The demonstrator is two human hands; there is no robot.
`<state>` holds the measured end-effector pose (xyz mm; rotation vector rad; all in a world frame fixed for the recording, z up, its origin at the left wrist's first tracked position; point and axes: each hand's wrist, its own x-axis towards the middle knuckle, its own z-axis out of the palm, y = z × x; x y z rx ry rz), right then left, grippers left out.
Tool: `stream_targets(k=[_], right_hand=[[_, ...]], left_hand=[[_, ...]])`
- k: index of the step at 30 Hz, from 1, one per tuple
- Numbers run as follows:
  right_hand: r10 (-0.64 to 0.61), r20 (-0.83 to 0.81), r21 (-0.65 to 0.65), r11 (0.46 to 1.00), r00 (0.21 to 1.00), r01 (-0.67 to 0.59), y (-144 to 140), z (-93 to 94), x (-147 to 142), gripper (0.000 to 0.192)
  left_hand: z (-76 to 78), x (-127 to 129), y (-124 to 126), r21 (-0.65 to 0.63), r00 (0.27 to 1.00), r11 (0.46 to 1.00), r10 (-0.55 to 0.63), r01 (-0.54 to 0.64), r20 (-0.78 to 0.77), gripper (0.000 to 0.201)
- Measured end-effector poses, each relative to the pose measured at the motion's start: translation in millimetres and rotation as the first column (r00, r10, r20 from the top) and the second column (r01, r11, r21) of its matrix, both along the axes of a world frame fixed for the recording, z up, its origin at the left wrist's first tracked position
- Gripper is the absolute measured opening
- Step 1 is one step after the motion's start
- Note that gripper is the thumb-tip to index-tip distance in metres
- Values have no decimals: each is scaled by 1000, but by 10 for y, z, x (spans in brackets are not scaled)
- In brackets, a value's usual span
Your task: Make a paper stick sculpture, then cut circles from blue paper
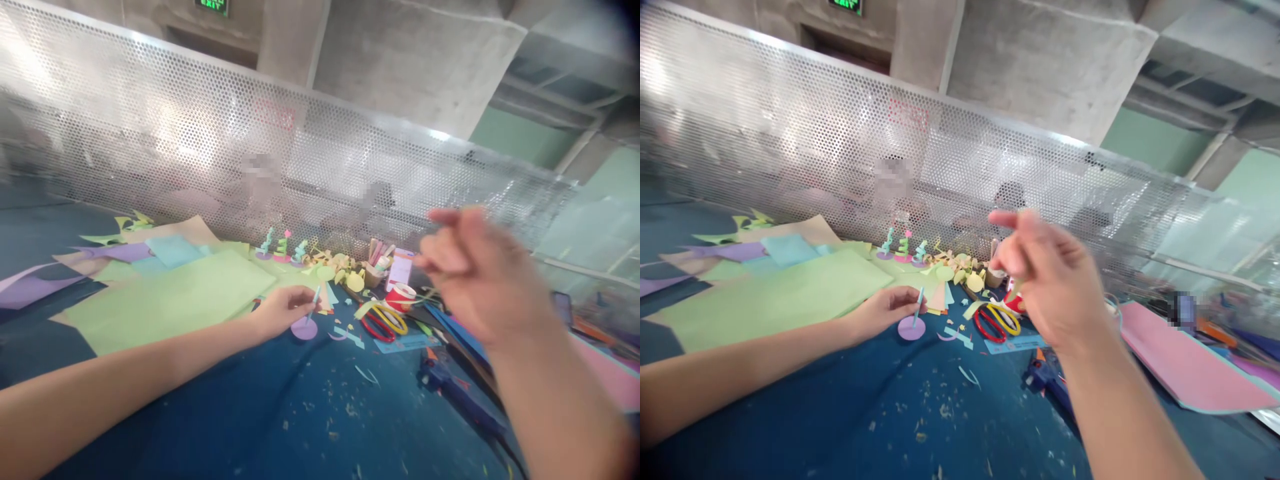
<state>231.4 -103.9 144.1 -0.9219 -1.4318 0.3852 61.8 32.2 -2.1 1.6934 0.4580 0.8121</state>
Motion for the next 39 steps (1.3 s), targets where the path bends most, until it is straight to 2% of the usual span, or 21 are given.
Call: stream_targets(k=[1,2,4,6,8,9,11,14,17,19,21,26,31,33,37,39], right_hand=[[13,0,-10,1000,1000,-13,-71,76,-23,27],[19,50,-72,997,999,-16,-126,121,-44,28],[82,204,-314,949,976,-14,-167,86,-82,28],[176,326,-555,831,929,37,-105,-108,-107,28],[210,373,-695,708,904,123,36,-385,-103,27],[202,390,-726,668,898,165,119,-524,-87,25],[152,421,-698,683,894,213,279,-755,-33,19],[138,303,-698,706,943,121,438,-956,55,21],[205,164,-762,647,965,-7,492,-1051,83,12],[239,124,-782,621,963,-54,496,-1092,64,7],[263,103,-772,630,959,-90,492,-1115,37,9],[274,104,-663,736,956,-139,472,-1094,14,24],[298,67,-683,709,952,-173,460,-1078,47,29],[288,93,-674,723,953,-153,472,-1097,62,26],[247,317,-631,776,916,9,501,-1123,99,32],[237,428,-625,775,872,95,495,-1123,128,31]], left_hand=[[-5,5,-3,-15,1000,1000,3,-3,2,26],[-9,10,-7,-28,1000,1000,7,-6,4,27],[-18,17,-16,-48,1000,999,10,-10,10,28],[-29,20,-24,-37,1000,999,9,-9,9,28],[-49,19,-26,-16,1000,1000,6,-6,11,28],[-62,18,-24,-14,1000,1000,3,-3,18,28],[-89,18,-18,-48,999,999,-4,6,42,29],[-113,21,-18,-115,997,993,-3,12,78,33],[-109,28,-41,-107,997,994,-18,26,76,29],[-101,33,-64,-69,998,997,-28,32,52,26],[-97,35,-84,-22,1000,1000,-13,14,27,26],[-119,34,-99,59,1000,998,23,-24,8,27],[-165,40,-81,62,999,998,8,-11,36,24],[-185,45,-79,64,999,998,7,-9,41,23],[-213,53,-88,63,999,998,21,-23,26,30],[-219,54,-93,56,1000,998,26,-27,16,33]])
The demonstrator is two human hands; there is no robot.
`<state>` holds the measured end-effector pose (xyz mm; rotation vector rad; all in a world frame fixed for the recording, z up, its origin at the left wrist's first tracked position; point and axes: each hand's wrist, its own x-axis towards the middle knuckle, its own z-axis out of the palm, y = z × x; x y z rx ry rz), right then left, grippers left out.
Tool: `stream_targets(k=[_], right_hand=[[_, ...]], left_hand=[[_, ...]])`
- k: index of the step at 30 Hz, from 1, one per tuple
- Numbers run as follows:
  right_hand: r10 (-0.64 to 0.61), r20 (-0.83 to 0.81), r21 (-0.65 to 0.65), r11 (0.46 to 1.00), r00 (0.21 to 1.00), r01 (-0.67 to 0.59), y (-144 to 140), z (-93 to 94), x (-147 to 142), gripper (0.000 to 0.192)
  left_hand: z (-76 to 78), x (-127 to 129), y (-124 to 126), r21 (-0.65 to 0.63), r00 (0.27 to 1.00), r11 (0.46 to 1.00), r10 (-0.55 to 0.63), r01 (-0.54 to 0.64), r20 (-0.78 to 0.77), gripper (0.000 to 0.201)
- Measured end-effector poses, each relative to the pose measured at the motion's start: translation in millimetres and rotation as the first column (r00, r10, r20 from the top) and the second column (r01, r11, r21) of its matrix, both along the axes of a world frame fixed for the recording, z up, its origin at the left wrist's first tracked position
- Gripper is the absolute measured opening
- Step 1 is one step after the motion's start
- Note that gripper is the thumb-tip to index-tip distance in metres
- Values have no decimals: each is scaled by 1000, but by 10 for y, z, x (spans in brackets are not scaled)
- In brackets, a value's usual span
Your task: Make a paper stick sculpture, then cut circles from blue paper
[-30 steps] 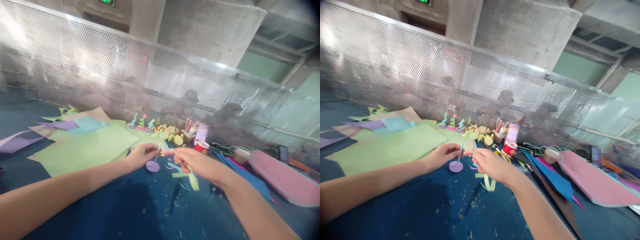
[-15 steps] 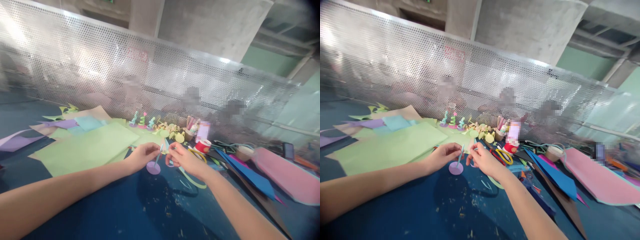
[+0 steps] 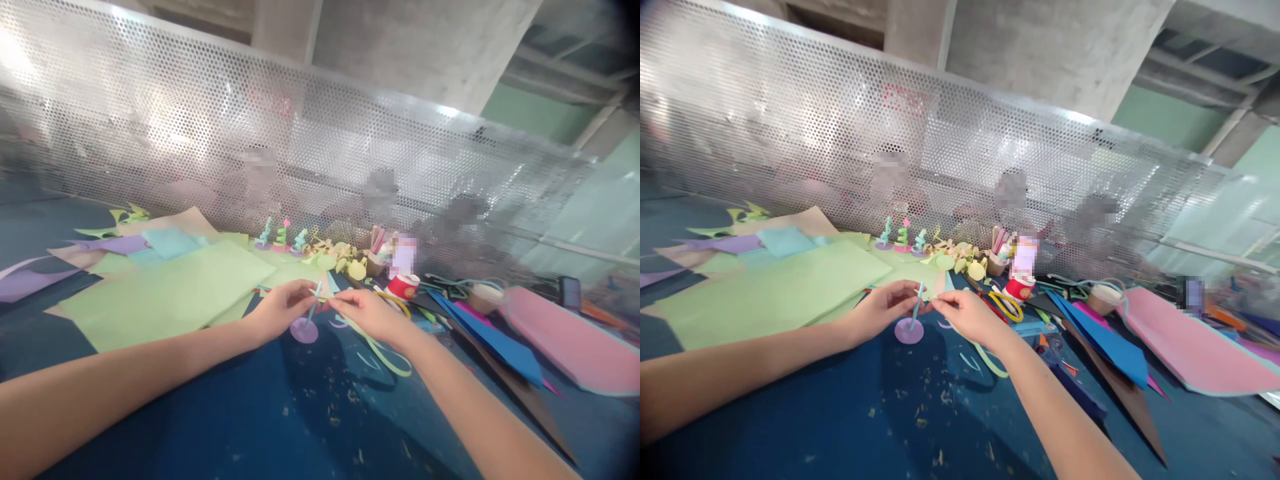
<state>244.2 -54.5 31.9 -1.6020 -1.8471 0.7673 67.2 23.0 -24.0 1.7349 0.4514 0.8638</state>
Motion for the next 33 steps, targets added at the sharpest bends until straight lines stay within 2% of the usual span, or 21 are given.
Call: stream_targets(k=[3,5,7,8,10,12,14,16,18,19,22,24,29,33], right_hand=[[31,155,-125,992,987,-12,-41,6,66,29],[92,171,-241,969,981,-49,-73,20,122,33],[117,153,-300,952,981,-67,-90,57,190,43],[87,176,-294,955,981,-32,-89,85,233,45],[-52,286,-208,971,957,115,-70,156,349,39],[-232,423,-63,957,876,284,-44,233,513,32],[-343,510,21,922,789,387,-40,298,717,27],[-392,596,27,882,700,471,-85,338,930,17],[-365,680,-64,834,636,548,-187,345,1114,10],[-331,712,-139,798,619,586,-255,337,1187,13],[-224,752,-343,669,620,659,-473,270,1323,23],[-192,761,-383,639,620,667,-594,204,1352,21],[-192,775,-328,692,602,643,-724,38,1312,17],[-168,781,-261,787,601,559,-775,65,1302,14]], left_hand=[[-10,-3,1,6,1000,1000,-5,5,-22,31],[-23,-5,5,-2,1000,1000,0,0,-28,31],[-38,-7,10,-12,1000,1000,11,-12,-24,30],[-44,-7,11,-9,1000,1000,15,-15,-25,30],[-53,-6,11,6,999,1000,17,-17,-34,29],[-58,-4,8,13,999,1000,20,-20,-40,29],[-61,-1,5,11,999,1000,28,-27,-34,29],[-66,3,8,13,999,999,36,-36,-28,29],[-73,6,16,17,999,999,43,-43,-25,29],[-77,7,21,18,999,999,41,-40,-28,29],[-86,13,30,25,999,999,28,-28,-28,28],[-90,17,29,22,999,999,32,-32,-23,28],[-74,10,15,7,998,998,59,-59,-22,28],[-35,-20,0,39,997,997,71,-70,-37,27]])
